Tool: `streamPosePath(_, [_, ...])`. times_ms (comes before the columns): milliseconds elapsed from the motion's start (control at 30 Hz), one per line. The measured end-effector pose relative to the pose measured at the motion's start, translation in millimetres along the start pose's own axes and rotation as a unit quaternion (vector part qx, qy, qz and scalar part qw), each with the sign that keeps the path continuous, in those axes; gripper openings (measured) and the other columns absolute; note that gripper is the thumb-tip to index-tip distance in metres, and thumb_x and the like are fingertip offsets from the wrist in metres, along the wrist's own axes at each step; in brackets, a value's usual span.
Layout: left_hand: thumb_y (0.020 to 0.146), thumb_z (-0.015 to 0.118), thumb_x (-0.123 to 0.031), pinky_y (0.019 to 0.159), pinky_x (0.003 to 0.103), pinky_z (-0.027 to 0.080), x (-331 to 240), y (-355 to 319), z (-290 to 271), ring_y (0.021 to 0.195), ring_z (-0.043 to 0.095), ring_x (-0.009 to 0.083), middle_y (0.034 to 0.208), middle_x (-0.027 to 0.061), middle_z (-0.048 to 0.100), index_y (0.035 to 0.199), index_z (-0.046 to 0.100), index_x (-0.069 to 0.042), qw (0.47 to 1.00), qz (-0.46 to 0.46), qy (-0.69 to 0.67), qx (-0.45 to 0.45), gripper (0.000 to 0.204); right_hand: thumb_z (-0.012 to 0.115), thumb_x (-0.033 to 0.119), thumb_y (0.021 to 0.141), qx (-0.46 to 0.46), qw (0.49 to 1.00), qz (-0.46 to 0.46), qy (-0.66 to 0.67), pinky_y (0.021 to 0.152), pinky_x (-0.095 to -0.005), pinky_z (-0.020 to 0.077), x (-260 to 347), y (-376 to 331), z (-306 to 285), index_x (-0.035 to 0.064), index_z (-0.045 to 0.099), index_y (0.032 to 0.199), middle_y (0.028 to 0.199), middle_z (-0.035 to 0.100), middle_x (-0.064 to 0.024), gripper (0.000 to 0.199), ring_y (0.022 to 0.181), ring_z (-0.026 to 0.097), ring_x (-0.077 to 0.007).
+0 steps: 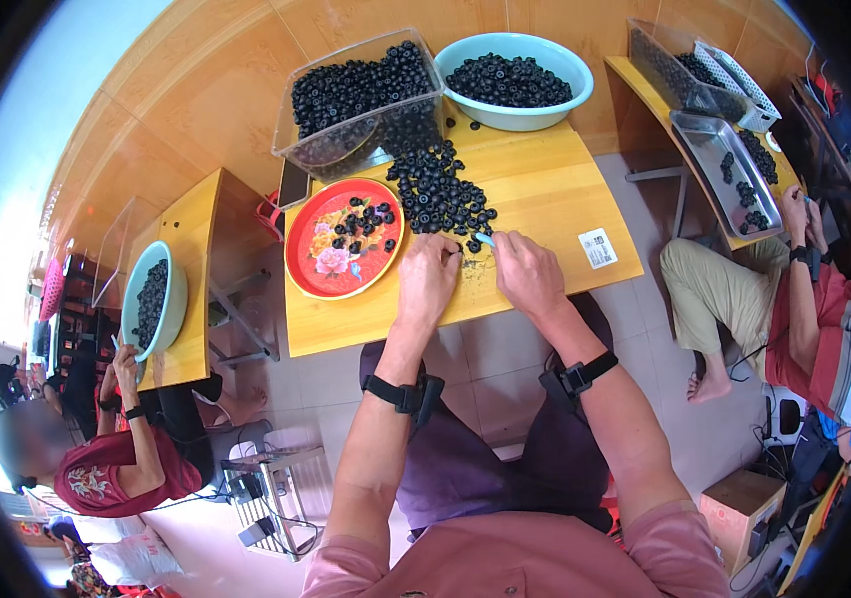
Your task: Manually picking and sorting small black round parts into different containers.
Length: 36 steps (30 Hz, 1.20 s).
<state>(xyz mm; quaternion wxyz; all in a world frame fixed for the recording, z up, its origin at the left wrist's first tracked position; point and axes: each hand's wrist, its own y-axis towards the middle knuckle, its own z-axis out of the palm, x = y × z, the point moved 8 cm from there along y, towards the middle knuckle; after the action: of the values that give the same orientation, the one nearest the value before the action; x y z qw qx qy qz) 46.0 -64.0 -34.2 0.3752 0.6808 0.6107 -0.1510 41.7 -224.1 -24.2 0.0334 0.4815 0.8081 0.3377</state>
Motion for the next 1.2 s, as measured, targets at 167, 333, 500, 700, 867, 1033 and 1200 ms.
streamPosePath(167, [0.084, 0.077, -0.012, 0.073, 0.041, 0.055, -4.7, 1.4, -3.3, 0.077, 0.069, 0.0288, 0.089, 0.0155, 0.068, 0.097, 0.072, -0.002, 1.000, 0.001, -0.011, -0.021, 0.017, 0.059, 0.006, 0.087, 0.002, 1.000, 0.000, -0.002, 0.065, -0.0420, 0.0576, 0.6, 0.4, -0.4, 0.0036, 0.063, 0.095, 0.080, 0.063, -0.0113, 0.009, 0.076, 0.069, -0.0288])
streamPosePath(333, [0.085, 0.076, -0.010, 0.075, 0.042, 0.055, -8.6, 4.4, -4.7, 0.081, 0.069, 0.0314, 0.094, 0.0169, 0.069, 0.100, 0.072, -0.001, 0.996, 0.078, 0.029, -0.029, 0.018, 0.059, 0.006, 0.087, 0.006, 1.000, -0.001, -0.008, 0.065, -0.0420, 0.0577, 0.9, 0.6, 2.8, 0.0037, 0.063, 0.095, 0.080, 0.063, -0.0114, 0.009, 0.076, 0.069, -0.0288])
streamPosePath(500, [0.082, 0.078, -0.006, 0.076, 0.040, 0.055, -1.5, 5.1, 1.4, 0.082, 0.068, 0.0297, 0.097, 0.0165, 0.068, 0.103, 0.073, -0.001, 0.999, 0.027, 0.018, 0.006, 0.022, 0.059, 0.006, 0.087, 0.009, 1.000, 0.002, -0.009, 0.065, -0.0419, 0.0576, 0.4, 0.7, 2.0, 0.0040, 0.062, 0.094, 0.079, 0.063, -0.0112, 0.008, 0.075, 0.069, -0.0289])
streamPosePath(700, [0.081, 0.078, -0.001, 0.073, 0.038, 0.055, 5.1, -1.0, -0.3, 0.078, 0.067, 0.0262, 0.092, 0.0152, 0.068, 0.099, 0.073, 0.000, 0.997, -0.028, -0.068, -0.025, 0.019, 0.059, 0.007, 0.088, 0.005, 1.000, 0.000, -0.009, 0.064, -0.0419, 0.0572, 1.8, 1.1, 0.2, 0.0038, 0.062, 0.094, 0.080, 0.063, -0.0114, 0.007, 0.075, 0.068, -0.0286])
streamPosePath(867, [0.081, 0.079, -0.002, 0.070, 0.034, 0.054, 13.7, -9.3, 1.9, 0.072, 0.065, 0.0210, 0.086, 0.0124, 0.067, 0.100, 0.075, 0.000, 0.991, -0.069, -0.109, -0.033, 0.020, 0.059, 0.008, 0.089, 0.010, 1.000, -0.005, -0.012, 0.065, -0.0418, 0.0571, 2.2, 0.3, 2.0, 0.0040, 0.061, 0.095, 0.079, 0.062, -0.0113, 0.007, 0.076, 0.068, -0.0286])
streamPosePath(1033, [0.083, 0.079, -0.002, 0.068, 0.029, 0.054, 18.6, -13.0, 0.3, 0.071, 0.065, 0.0142, 0.086, 0.0093, 0.069, 0.105, 0.074, 0.000, 0.985, -0.076, -0.147, -0.047, 0.023, 0.059, 0.007, 0.088, 0.008, 1.000, -0.028, -0.002, 0.063, -0.0418, 0.0563, 7.2, -1.0, 0.4, 0.0046, 0.061, 0.094, 0.078, 0.061, -0.0105, 0.006, 0.074, 0.067, -0.0284])
streamPosePath(1200, [0.084, 0.078, 0.000, 0.071, 0.026, 0.056, 23.2, -12.7, 4.6, 0.076, 0.067, 0.0104, 0.094, 0.0088, 0.074, 0.111, 0.070, 0.003, 0.962, -0.104, -0.247, -0.044, 0.028, 0.060, 0.007, 0.089, 0.009, 0.998, -0.066, 0.013, 0.061, -0.0412, 0.0552, 15.7, -0.4, -4.9, 0.0050, 0.060, 0.093, 0.076, 0.059, -0.0094, 0.005, 0.071, 0.066, -0.0275])
